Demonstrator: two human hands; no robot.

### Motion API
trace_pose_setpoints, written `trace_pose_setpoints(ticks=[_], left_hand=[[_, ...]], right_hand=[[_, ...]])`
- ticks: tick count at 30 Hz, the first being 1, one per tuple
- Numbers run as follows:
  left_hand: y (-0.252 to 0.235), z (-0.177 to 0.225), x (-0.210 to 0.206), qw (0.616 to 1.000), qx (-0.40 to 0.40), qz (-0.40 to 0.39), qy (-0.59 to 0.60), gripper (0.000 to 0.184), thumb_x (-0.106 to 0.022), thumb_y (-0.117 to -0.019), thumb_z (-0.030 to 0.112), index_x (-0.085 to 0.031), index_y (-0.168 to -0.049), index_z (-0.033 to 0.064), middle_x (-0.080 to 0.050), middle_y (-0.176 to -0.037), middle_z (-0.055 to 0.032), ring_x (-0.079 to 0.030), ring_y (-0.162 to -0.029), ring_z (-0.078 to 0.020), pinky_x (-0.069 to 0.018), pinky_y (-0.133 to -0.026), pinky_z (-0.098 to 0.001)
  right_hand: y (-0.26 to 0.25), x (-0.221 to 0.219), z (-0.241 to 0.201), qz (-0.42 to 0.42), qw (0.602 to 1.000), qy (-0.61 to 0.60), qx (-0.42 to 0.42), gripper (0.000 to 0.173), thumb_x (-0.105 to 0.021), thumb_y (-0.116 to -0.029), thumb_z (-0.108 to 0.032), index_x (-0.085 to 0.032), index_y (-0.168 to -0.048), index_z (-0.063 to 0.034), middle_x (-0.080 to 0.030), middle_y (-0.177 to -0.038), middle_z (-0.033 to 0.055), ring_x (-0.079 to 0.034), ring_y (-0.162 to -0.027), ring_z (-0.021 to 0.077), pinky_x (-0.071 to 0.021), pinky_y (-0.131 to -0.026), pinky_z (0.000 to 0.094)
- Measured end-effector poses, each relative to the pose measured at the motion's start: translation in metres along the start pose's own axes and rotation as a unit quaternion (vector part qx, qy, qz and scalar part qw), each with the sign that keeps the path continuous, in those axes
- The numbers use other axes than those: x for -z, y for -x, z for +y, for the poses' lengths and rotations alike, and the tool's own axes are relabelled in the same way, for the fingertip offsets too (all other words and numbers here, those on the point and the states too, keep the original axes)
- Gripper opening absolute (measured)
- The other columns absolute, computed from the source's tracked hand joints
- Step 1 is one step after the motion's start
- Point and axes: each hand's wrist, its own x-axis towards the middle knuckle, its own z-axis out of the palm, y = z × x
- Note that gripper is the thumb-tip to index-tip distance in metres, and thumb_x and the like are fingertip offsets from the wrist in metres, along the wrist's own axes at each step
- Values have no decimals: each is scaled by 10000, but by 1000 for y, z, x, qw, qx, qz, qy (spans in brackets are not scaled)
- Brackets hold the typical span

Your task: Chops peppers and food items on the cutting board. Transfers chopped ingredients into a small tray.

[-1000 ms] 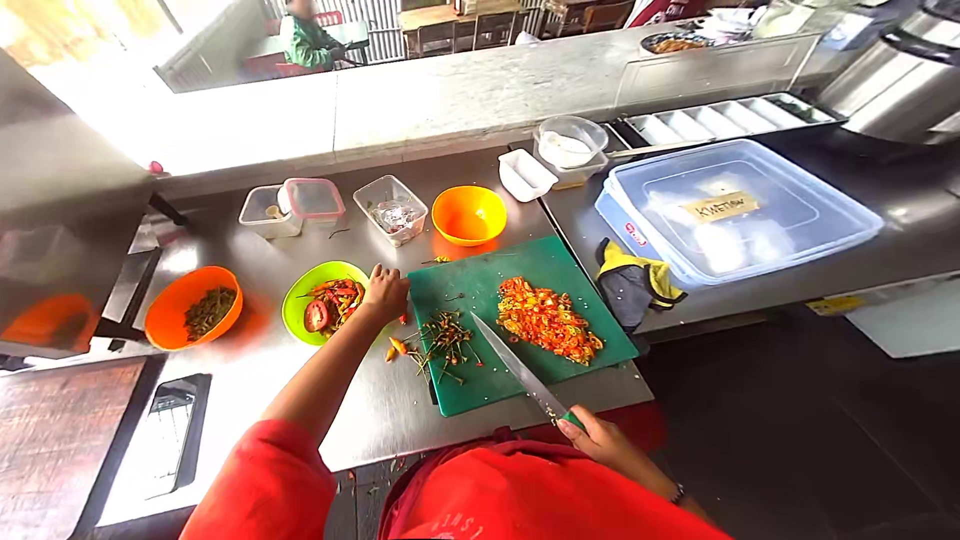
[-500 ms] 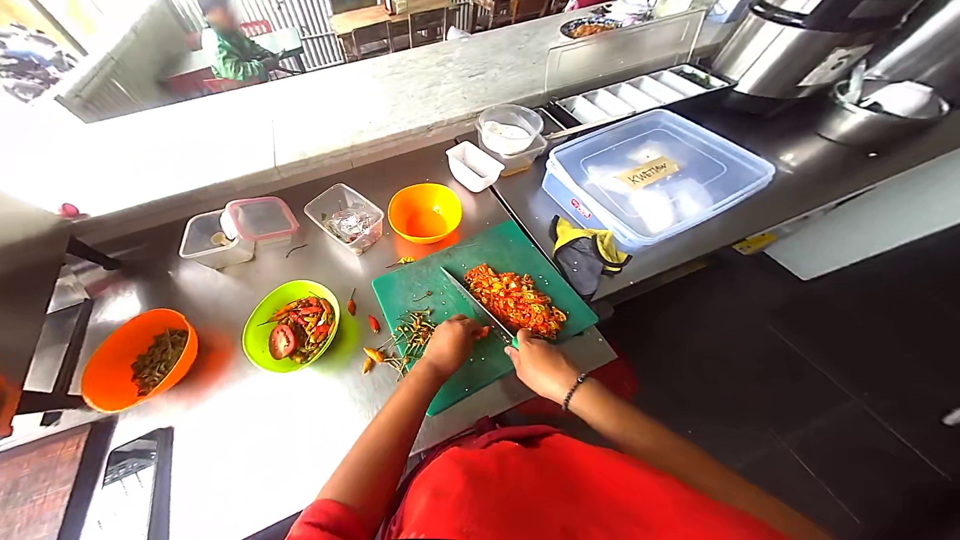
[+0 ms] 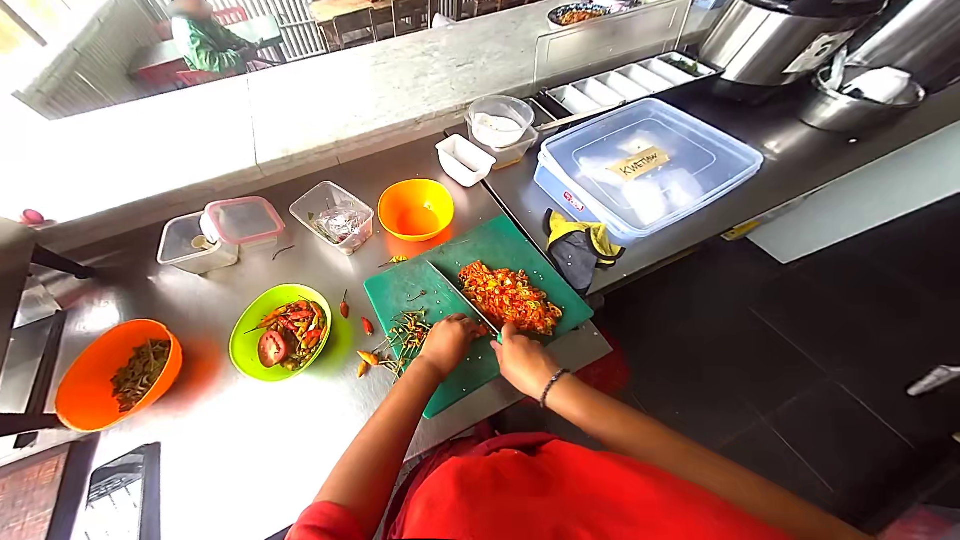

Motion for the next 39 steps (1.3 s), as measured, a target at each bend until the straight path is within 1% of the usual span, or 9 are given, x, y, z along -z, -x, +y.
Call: trace_pose_setpoints(ticks=[6,9,14,17,22,25,30,33,39], left_hand=[[3,1,-2,1000,-1,15,-7,175,-603,-1013,55,-753,-1059,-23,-719,-1106,-204,-683,-1100,-355,-521,-1008,-490],[3,3,-4,1000,-1,17,0,179,-597,-1018,53,-751,-1059,-28,-721,-1117,-209,-683,-1111,-365,-517,-1016,-498],[4,0,-5,1000,-4,20,-6,179,-599,-1017,57,-752,-1060,-25,-720,-1109,-205,-685,-1101,-358,-522,-1009,-497],[4,1,-7,1000,-13,27,-1,173,-604,-1011,49,-757,-1043,-23,-729,-1093,-204,-692,-1093,-361,-525,-1003,-496],[6,2,-4,1000,-5,26,5,170,-608,-1009,45,-759,-1050,-21,-724,-1088,-208,-690,-1088,-360,-530,-995,-496],[5,3,-6,1000,-3,27,8,173,-605,-1009,46,-757,-1038,-32,-727,-1089,-211,-689,-1098,-361,-522,-1007,-488],[7,4,-4,999,-1,33,0,168,-608,-1011,52,-754,-1041,-26,-721,-1087,-209,-690,-1082,-365,-530,-996,-503],[2,2,-9,999,-10,37,4,172,-607,-1010,51,-758,-1029,-30,-731,-1077,-208,-692,-1092,-365,-524,-1005,-500],[3,2,-8,999,-12,45,0,156,-619,-996,33,-764,-1025,-17,-730,-1061,-202,-695,-1072,-358,-533,-992,-492]], right_hand=[[3,12,0,-8,1000,-1,7,462,-385,-1126,-342,-457,-1374,41,-665,-1199,248,-667,-1172,383,-527,-993,510],[-4,-5,2,3,1000,-9,6,471,-378,-1130,-338,-442,-1394,47,-676,-1184,250,-674,-1170,384,-528,-995,506],[5,9,0,-15,1000,3,3,460,-382,-1127,-346,-452,-1373,37,-665,-1198,244,-672,-1166,379,-532,-987,510],[-2,-8,1,-1,1000,-12,-5,469,-372,-1130,-346,-438,-1396,35,-677,-1192,243,-676,-1168,381,-531,-987,507],[4,9,-1,-16,1000,-2,5,472,-387,-1126,-341,-446,-1389,47,-663,-1201,253,-667,-1169,391,-528,-990,513],[-3,-8,0,3,1000,-5,-2,456,-386,-1127,-343,-445,-1386,28,-680,-1178,233,-685,-1151,373,-540,-974,502],[4,10,-2,-18,1000,4,8,470,-386,-1126,-343,-444,-1387,44,-665,-1198,245,-671,-1167,378,-530,-989,512],[-6,-7,1,2,1000,-10,4,454,-387,-1127,-338,-449,-1380,33,-678,-1172,243,-684,-1149,376,-538,-977,506],[2,4,-1,-16,1000,-11,4,457,-389,-1125,-340,-445,-1378,37,-665,-1194,243,-671,-1169,376,-530,-989,508]])
